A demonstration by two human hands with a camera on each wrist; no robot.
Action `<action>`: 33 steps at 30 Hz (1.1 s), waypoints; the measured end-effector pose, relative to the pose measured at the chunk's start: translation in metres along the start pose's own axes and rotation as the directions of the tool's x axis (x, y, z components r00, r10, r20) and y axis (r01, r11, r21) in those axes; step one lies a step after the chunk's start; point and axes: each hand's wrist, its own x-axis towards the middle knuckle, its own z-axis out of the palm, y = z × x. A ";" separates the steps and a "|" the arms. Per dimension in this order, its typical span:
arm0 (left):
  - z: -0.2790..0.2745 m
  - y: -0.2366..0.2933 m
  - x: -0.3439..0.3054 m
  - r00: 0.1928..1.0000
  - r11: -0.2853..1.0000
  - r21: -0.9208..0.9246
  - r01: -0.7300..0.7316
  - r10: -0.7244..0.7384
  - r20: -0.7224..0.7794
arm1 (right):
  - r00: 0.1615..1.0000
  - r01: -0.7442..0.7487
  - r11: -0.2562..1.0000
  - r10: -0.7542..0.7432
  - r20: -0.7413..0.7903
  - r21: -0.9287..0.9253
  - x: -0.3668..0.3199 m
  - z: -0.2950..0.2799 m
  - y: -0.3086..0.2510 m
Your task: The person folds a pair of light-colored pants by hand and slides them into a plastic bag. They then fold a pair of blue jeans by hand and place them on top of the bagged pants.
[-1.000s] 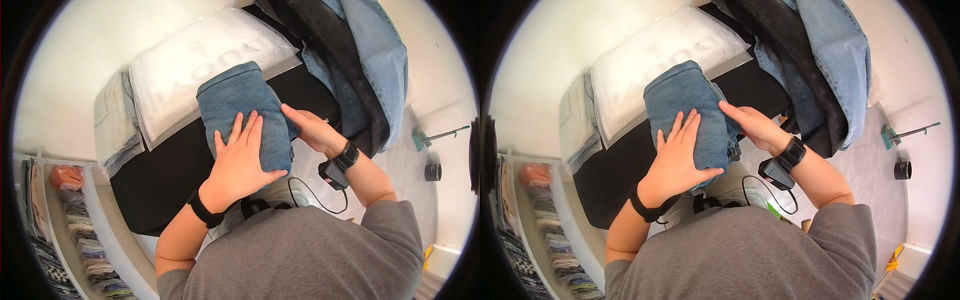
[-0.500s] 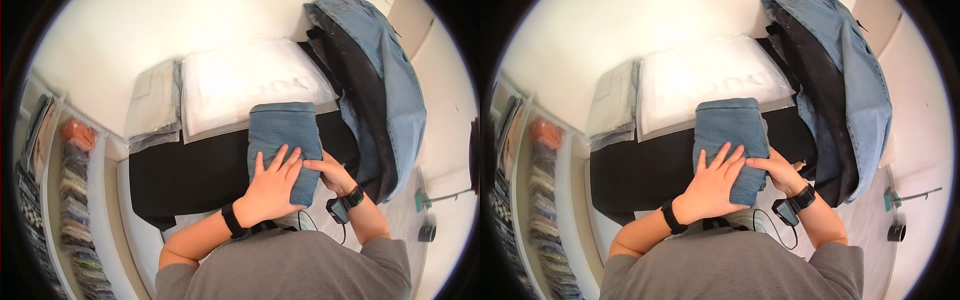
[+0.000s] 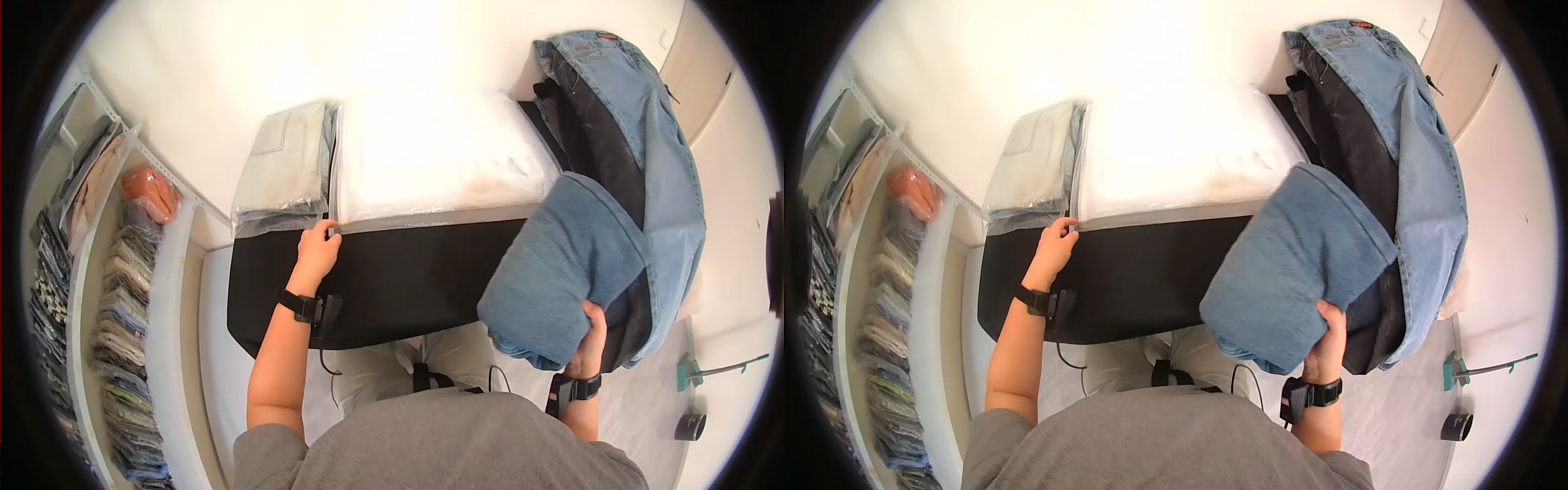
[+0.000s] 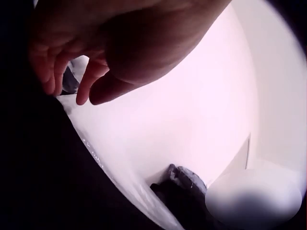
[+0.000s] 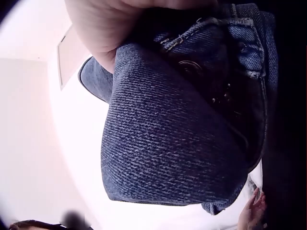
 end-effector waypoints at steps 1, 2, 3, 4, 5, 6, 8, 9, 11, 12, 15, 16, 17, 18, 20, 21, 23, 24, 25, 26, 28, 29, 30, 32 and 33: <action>0.000 -0.004 0.005 0.994 0.966 -0.237 0.101 -0.087 0.067 | 1.000 0.011 1.000 -0.011 0.002 0.006 -0.003 0.005 -0.006; 0.003 -0.008 0.008 0.992 0.910 -0.397 0.123 -0.106 0.066 | 0.997 0.062 0.998 -0.063 -0.047 -0.031 -0.008 0.012 -0.012; 0.002 -0.006 0.008 0.993 0.910 -0.400 0.112 -0.094 0.066 | 0.988 0.111 0.991 -0.117 -0.096 -0.072 -0.012 0.015 -0.018; 0.000 -0.004 0.007 0.982 0.889 -0.420 0.183 -0.142 0.128 | 0.986 0.123 0.991 -0.128 -0.106 -0.054 -0.013 0.015 -0.022; -0.002 -0.001 0.006 0.964 0.865 -0.433 0.254 -0.188 0.190 | 0.985 0.133 0.990 -0.138 -0.106 -0.051 -0.014 0.014 -0.024; -0.002 0.002 0.004 0.958 0.860 -0.430 0.275 -0.205 0.202 | 0.981 0.142 0.989 -0.147 -0.123 -0.043 -0.014 0.012 -0.025; -0.002 0.006 0.002 0.960 0.864 -0.431 0.260 -0.185 0.209 | 0.978 0.155 0.987 -0.158 -0.138 -0.033 -0.016 0.013 -0.028; -0.002 0.007 0.001 0.961 0.867 -0.429 0.253 -0.173 0.218 | 0.972 0.161 0.985 -0.169 -0.165 -0.059 -0.019 0.016 -0.029; 0.002 0.007 -0.003 0.970 0.864 -0.454 0.216 -0.136 0.201 | 0.964 0.171 0.982 -0.184 -0.193 -0.083 -0.020 0.014 -0.030; 0.005 0.009 -0.004 0.977 0.861 -0.477 0.180 -0.101 0.187 | 0.968 0.163 0.984 -0.173 -0.184 -0.068 -0.018 0.008 -0.029; 0.003 0.067 -0.048 0.953 0.900 -0.427 0.087 0.050 0.300 | 0.959 0.190 0.979 -0.201 -0.198 -0.077 -0.023 0.013 -0.033; 0.001 0.087 -0.072 0.858 0.889 -0.437 -0.135 0.326 0.398 | 0.950 0.211 0.972 -0.229 -0.211 -0.106 -0.025 0.018 -0.035; -0.014 0.117 -0.090 0.617 0.851 -0.510 -0.127 0.470 0.631 | 0.949 0.213 0.972 -0.231 -0.217 -0.102 -0.025 0.019 -0.037; -0.027 0.135 -0.099 0.310 0.824 -0.554 -0.121 0.561 0.768 | 0.942 0.228 0.968 -0.247 -0.228 -0.106 -0.025 0.019 -0.039; -0.038 0.143 -0.087 0.226 0.835 -0.539 -0.107 0.548 0.805 | 0.933 0.246 0.964 -0.265 -0.245 -0.105 -0.026 0.020 -0.042; -0.042 0.147 -0.077 0.143 0.845 -0.526 -0.099 0.535 0.833 | 0.933 0.246 0.964 -0.264 -0.246 -0.104 -0.026 0.020 -0.044; -0.029 0.135 -0.050 0.650 0.834 -0.494 -0.247 0.520 0.554 | 0.937 0.247 0.967 -0.253 -0.241 -0.056 -0.027 0.020 -0.047; -0.023 0.121 -0.022 0.716 0.828 -0.321 -0.460 0.560 0.417 | 0.935 0.255 0.965 -0.260 -0.241 -0.052 -0.028 0.020 -0.048; -0.011 0.099 0.010 0.789 0.847 -0.272 -0.457 0.527 0.315 | 0.927 0.258 0.964 -0.265 -0.267 -0.060 -0.029 0.019 -0.048; -0.006 0.084 0.041 0.828 0.864 -0.181 -0.470 0.503 0.250 | 0.918 0.262 0.963 -0.271 -0.291 -0.067 -0.030 0.018 -0.048; 0.009 0.048 0.104 0.885 0.892 0.054 -0.448 0.434 0.170 | 0.916 0.278 0.958 -0.286 -0.280 -0.070 -0.032 0.015 -0.047; 0.014 0.039 0.126 0.880 0.887 0.049 -0.460 0.447 0.162 | 0.916 0.283 0.956 -0.293 -0.274 -0.076 -0.033 0.012 -0.046; 0.020 0.032 0.147 0.881 0.861 0.191 -0.471 0.451 0.141 | 0.928 0.290 0.956 -0.294 -0.230 -0.050 -0.033 0.007 -0.045; 0.027 0.019 0.177 0.872 0.813 0.321 -0.486 0.475 0.117 | 0.928 0.303 0.953 -0.302 -0.218 -0.034 -0.033 -0.008 -0.038; 0.030 0.013 0.187 0.905 0.807 0.410 -0.425 0.390 0.171 | 0.932 0.301 0.953 -0.299 -0.206 -0.020 -0.034 -0.014 -0.038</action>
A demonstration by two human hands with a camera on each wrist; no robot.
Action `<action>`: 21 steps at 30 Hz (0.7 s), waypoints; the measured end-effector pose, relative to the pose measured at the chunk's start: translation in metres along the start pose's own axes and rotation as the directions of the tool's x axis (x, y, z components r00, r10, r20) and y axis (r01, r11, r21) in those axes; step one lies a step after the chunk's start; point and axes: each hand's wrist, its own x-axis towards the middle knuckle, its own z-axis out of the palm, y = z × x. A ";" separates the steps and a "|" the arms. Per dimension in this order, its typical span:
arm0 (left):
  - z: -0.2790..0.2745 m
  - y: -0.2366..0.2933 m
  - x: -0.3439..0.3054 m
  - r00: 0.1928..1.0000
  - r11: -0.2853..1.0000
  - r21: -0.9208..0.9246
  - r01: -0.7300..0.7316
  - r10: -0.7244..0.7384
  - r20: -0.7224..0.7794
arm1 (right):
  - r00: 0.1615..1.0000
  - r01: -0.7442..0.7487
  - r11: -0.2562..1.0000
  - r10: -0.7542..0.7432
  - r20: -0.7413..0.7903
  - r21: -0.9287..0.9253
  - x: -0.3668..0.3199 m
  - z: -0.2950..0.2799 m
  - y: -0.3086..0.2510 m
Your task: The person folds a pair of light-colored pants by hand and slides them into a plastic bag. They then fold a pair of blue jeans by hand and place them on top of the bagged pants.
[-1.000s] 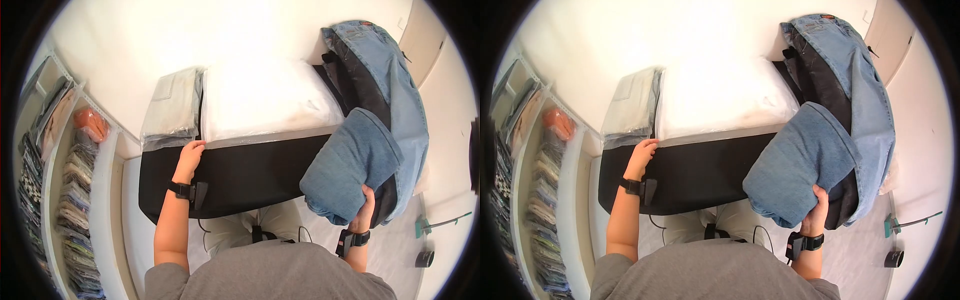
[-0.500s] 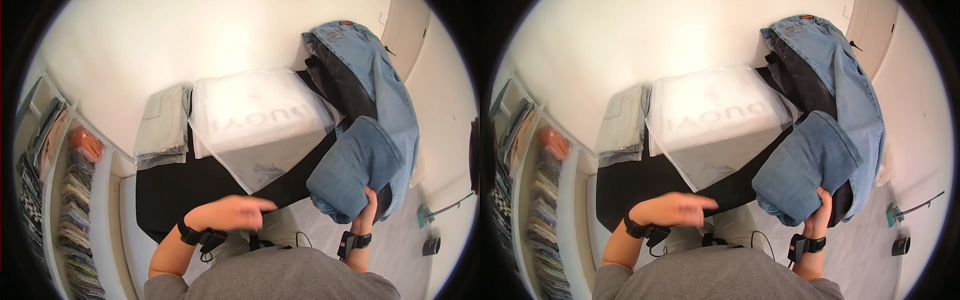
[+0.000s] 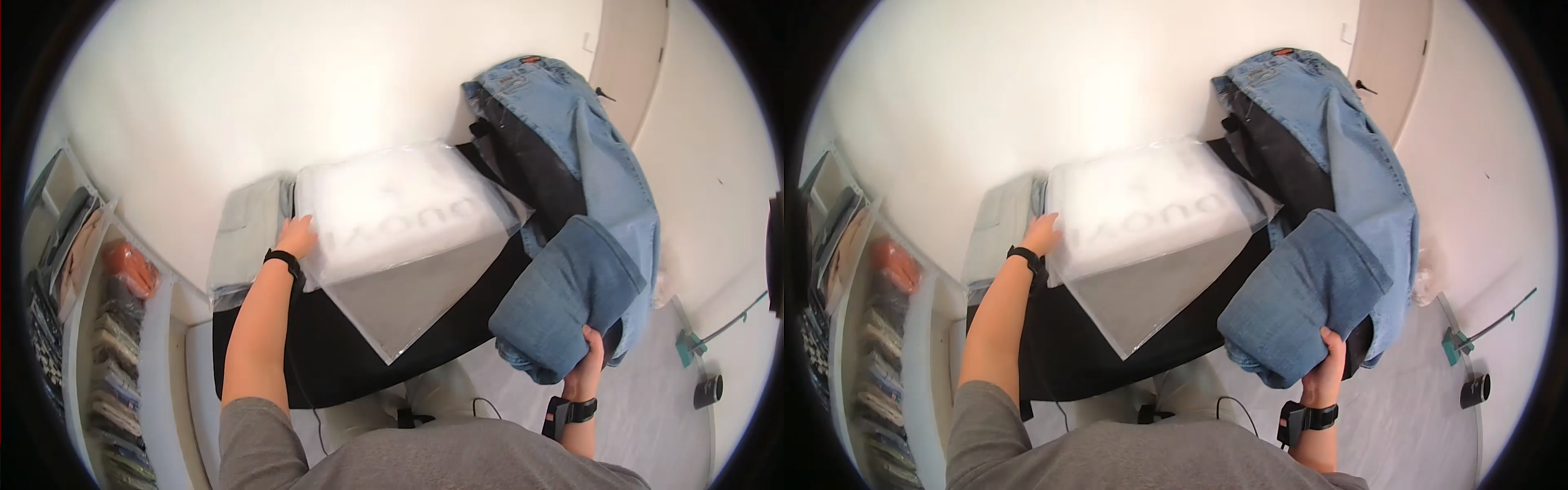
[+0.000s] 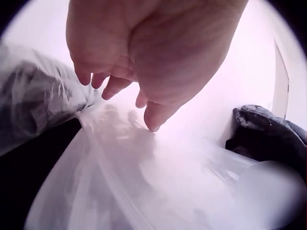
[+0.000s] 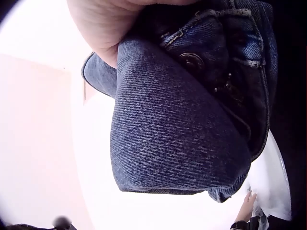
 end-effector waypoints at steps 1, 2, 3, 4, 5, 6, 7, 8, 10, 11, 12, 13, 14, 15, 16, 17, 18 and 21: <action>-0.002 0.006 0.005 0.995 0.994 0.090 0.058 -0.065 0.079 | 1.000 0.023 1.000 -0.023 -0.012 -0.010 -0.007 0.005 -0.003; -0.004 0.010 0.009 0.975 0.983 0.129 0.128 -0.149 0.166 | 0.999 0.046 0.999 -0.047 -0.022 -0.003 -0.009 0.003 -0.005; -0.006 0.013 0.012 0.965 0.985 0.091 0.144 -0.160 0.207 | 0.999 0.033 0.999 -0.034 -0.029 -0.022 -0.012 0.000 -0.007; -0.009 0.015 0.015 0.953 0.985 0.056 0.161 -0.170 0.252 | 0.999 0.017 0.999 -0.018 -0.037 -0.042 -0.014 -0.004 -0.008; -0.011 0.019 0.015 0.968 0.989 0.085 0.120 -0.135 0.210 | 0.999 0.033 0.999 -0.032 0.015 -0.037 -0.013 -0.009 -0.009; -0.012 0.023 0.014 0.980 0.990 0.116 0.082 -0.101 0.170 | 0.999 0.045 0.998 -0.045 0.001 -0.033 -0.014 -0.011 -0.011; -0.014 0.027 0.016 0.976 0.989 0.125 0.083 -0.106 0.191 | 0.997 0.078 0.996 -0.077 0.021 -0.053 -0.015 -0.010 -0.012; -0.015 0.030 0.016 0.976 0.989 0.126 0.072 -0.096 0.195 | 0.994 0.107 0.992 -0.104 0.043 -0.074 -0.016 -0.009 -0.012; -0.022 0.038 0.009 0.991 0.986 0.163 0.048 -0.068 0.119 | 0.993 0.115 0.990 -0.112 0.041 -0.077 -0.017 -0.007 -0.013; -0.025 0.041 0.006 0.990 0.985 0.164 0.044 -0.065 0.122 | 0.992 0.124 0.989 -0.120 0.049 -0.081 -0.017 -0.004 -0.013; -0.029 0.044 0.004 0.995 0.988 0.155 0.010 -0.025 0.095 | 0.992 0.123 0.989 -0.120 0.045 -0.080 -0.017 -0.001 -0.012; -0.030 0.045 0.003 0.998 0.989 0.146 -0.024 0.015 0.067 | 0.990 0.130 0.987 -0.125 0.059 -0.092 -0.017 0.002 -0.011; -0.028 0.043 0.005 0.997 0.989 0.146 -0.028 0.017 0.070 | 0.989 0.137 0.985 -0.129 0.075 -0.104 -0.017 0.003 -0.011; -0.028 0.042 0.006 0.991 0.995 0.020 -0.097 0.095 0.089 | 0.989 0.137 0.985 -0.129 0.072 -0.105 -0.016 0.003 -0.011; -0.028 0.040 0.008 0.980 0.981 -0.107 -0.162 0.173 0.098 | 0.989 0.132 0.986 -0.124 0.077 -0.101 -0.015 0.003 -0.010; -0.026 0.040 0.010 0.980 0.981 -0.106 -0.162 0.172 0.100 | 0.989 0.126 0.987 -0.119 0.083 -0.097 -0.014 0.003 -0.008; -0.028 0.046 0.010 0.960 0.954 -0.121 -0.275 0.279 0.020 | 0.990 0.124 0.988 -0.116 0.083 -0.096 -0.013 0.002 -0.006; -0.049 0.080 -0.007 0.922 0.919 -0.118 -0.375 0.357 -0.146 | 0.990 0.105 0.990 -0.095 0.106 -0.095 -0.012 0.001 -0.005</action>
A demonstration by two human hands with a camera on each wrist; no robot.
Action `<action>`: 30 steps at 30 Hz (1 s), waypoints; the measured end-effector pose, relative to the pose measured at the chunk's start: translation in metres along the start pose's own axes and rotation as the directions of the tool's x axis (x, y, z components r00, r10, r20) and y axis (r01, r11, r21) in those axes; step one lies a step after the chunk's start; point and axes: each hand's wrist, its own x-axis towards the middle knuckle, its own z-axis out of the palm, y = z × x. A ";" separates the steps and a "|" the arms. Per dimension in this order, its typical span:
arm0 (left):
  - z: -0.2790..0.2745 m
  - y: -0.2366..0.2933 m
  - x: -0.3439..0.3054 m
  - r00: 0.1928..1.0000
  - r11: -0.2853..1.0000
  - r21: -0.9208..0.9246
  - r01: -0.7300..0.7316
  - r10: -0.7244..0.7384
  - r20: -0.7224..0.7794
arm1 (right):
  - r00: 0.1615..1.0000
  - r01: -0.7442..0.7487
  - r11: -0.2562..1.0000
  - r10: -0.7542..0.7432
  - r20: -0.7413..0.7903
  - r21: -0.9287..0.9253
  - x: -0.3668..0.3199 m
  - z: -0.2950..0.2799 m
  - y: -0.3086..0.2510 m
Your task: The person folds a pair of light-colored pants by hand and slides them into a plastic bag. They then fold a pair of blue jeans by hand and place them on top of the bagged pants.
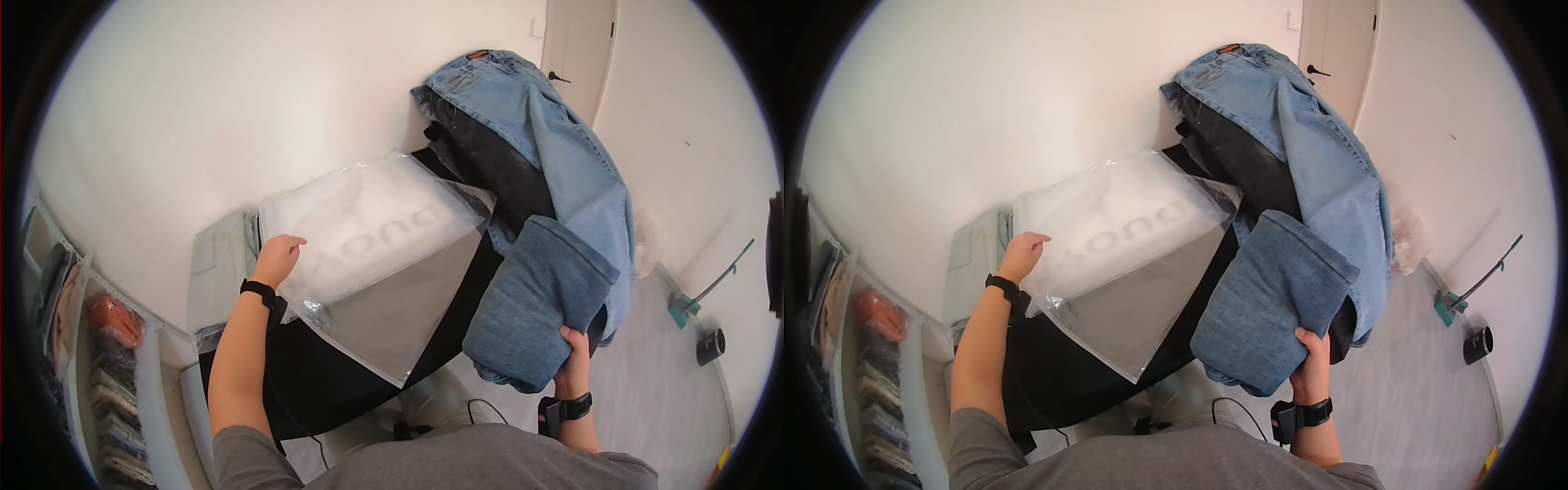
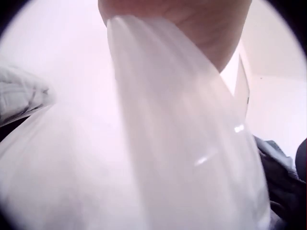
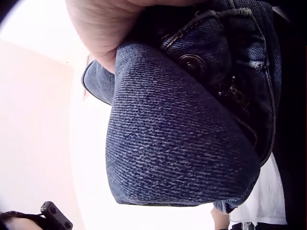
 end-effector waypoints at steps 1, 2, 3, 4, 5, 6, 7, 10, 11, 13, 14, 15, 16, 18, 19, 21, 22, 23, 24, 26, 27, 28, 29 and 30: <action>-0.008 0.010 -0.003 0.996 1.000 0.006 0.004 -0.003 -0.092 | 1.000 -0.001 1.000 0.000 -0.026 -0.005 -0.001 0.002 -0.002; -0.010 0.011 -0.008 0.996 1.000 0.009 0.009 -0.009 -0.086 | 0.999 -0.003 1.000 0.002 -0.052 -0.012 -0.001 0.003 -0.003; -0.011 0.013 -0.013 0.973 0.998 0.005 0.056 -0.054 -0.226 | 0.999 -0.012 1.000 0.011 -0.052 -0.012 -0.001 0.004 -0.003; -0.013 0.013 -0.020 0.927 0.995 -0.003 0.102 -0.096 -0.362 | 0.998 -0.012 1.000 0.011 -0.065 -0.010 0.000 0.003 -0.002; -0.017 0.013 -0.029 0.929 0.994 0.001 0.109 -0.101 -0.356 | 0.997 -0.013 1.000 0.012 -0.078 -0.009 0.000 0.003 -0.002; -0.023 0.014 -0.039 0.895 0.971 -0.050 0.234 -0.235 -0.380 | 0.997 -0.024 1.000 0.023 -0.078 -0.008 0.001 0.003 -0.002; -0.026 0.013 -0.050 0.843 0.930 -0.101 0.353 -0.364 -0.396 | 0.995 -0.032 0.999 0.032 -0.091 -0.005 0.001 0.004 -0.003; -0.026 0.001 -0.081 0.754 0.799 -0.315 0.513 -0.594 -0.278 | 0.994 -0.054 0.998 0.053 -0.099 -0.011 0.003 0.000 0.000; -0.025 0.001 -0.092 0.684 0.675 -0.452 0.583 -0.708 -0.175 | 0.994 -0.055 0.998 0.053 -0.093 -0.022 0.003 -0.001 0.002; -0.011 0.006 -0.117 0.668 0.598 -0.580 0.554 -0.734 -0.119 | 0.992 -0.067 0.997 0.063 -0.106 -0.037 0.001 0.000 0.000; -0.003 0.011 -0.127 0.659 0.504 -0.698 0.508 -0.750 -0.062 | 0.991 -0.070 0.996 0.063 -0.119 -0.053 0.001 0.001 -0.001; -0.005 0.030 -0.133 0.658 0.505 -0.695 0.512 -0.751 -0.061 | 0.991 -0.074 0.996 0.068 -0.119 -0.052 0.001 0.002 -0.001; -0.013 0.060 -0.137 0.651 0.400 -0.710 0.579 -0.751 0.107 | 0.991 -0.069 0.996 0.062 -0.120 -0.049 0.001 0.003 -0.001; -0.020 0.085 -0.150 0.623 0.290 -0.702 0.651 -0.731 0.277 | 0.991 -0.069 0.996 0.063 -0.120 -0.050 0.002 0.002 -0.001; -0.020 0.088 -0.159 0.724 0.571 -0.481 0.666 -0.649 0.232 | 0.990 -0.072 0.996 0.065 -0.126 -0.051 0.003 0.001 -0.001; -0.026 0.105 -0.167 0.802 0.779 -0.204 0.592 -0.548 0.238 | 0.988 -0.088 0.994 0.079 -0.133 -0.058 0.002 0.001 -0.002; -0.033 0.123 -0.165 0.894 0.895 -0.040 0.445 -0.442 0.070 | 0.987 -0.081 0.995 0.073 -0.140 -0.053 0.001 0.003 -0.003; -0.035 0.139 -0.163 0.955 0.943 0.152 0.295 -0.288 -0.069 | 0.987 -0.077 0.996 0.069 -0.147 -0.049 0.001 0.006 -0.004; -0.031 0.152 -0.162 0.978 0.978 0.051 0.202 -0.198 -0.067 | 0.986 -0.091 0.994 0.082 -0.144 -0.057 0.001 0.007 -0.004; -0.016 0.168 -0.161 0.993 0.992 -0.047 0.116 -0.116 0.018 | 0.985 -0.098 0.994 0.092 -0.144 -0.041 0.000 0.009 -0.004; -0.009 0.172 -0.162 0.997 0.988 -0.153 0.023 -0.010 0.082 | 0.984 -0.115 0.992 0.106 -0.144 -0.055 0.001 0.010 -0.004; -0.002 0.173 -0.162 0.995 0.986 -0.162 0.042 -0.027 0.096 | 0.986 -0.106 0.993 0.099 -0.131 -0.047 0.001 0.012 -0.003; 0.005 0.173 -0.161 0.988 0.988 -0.124 0.088 -0.071 0.134 | 0.989 -0.095 0.995 0.090 -0.117 -0.039 0.001 0.013 -0.002; 0.011 0.172 -0.161 0.979 0.988 -0.082 0.130 -0.115 0.169 | 0.988 -0.104 0.993 0.098 -0.124 -0.048 0.001 0.014 -0.001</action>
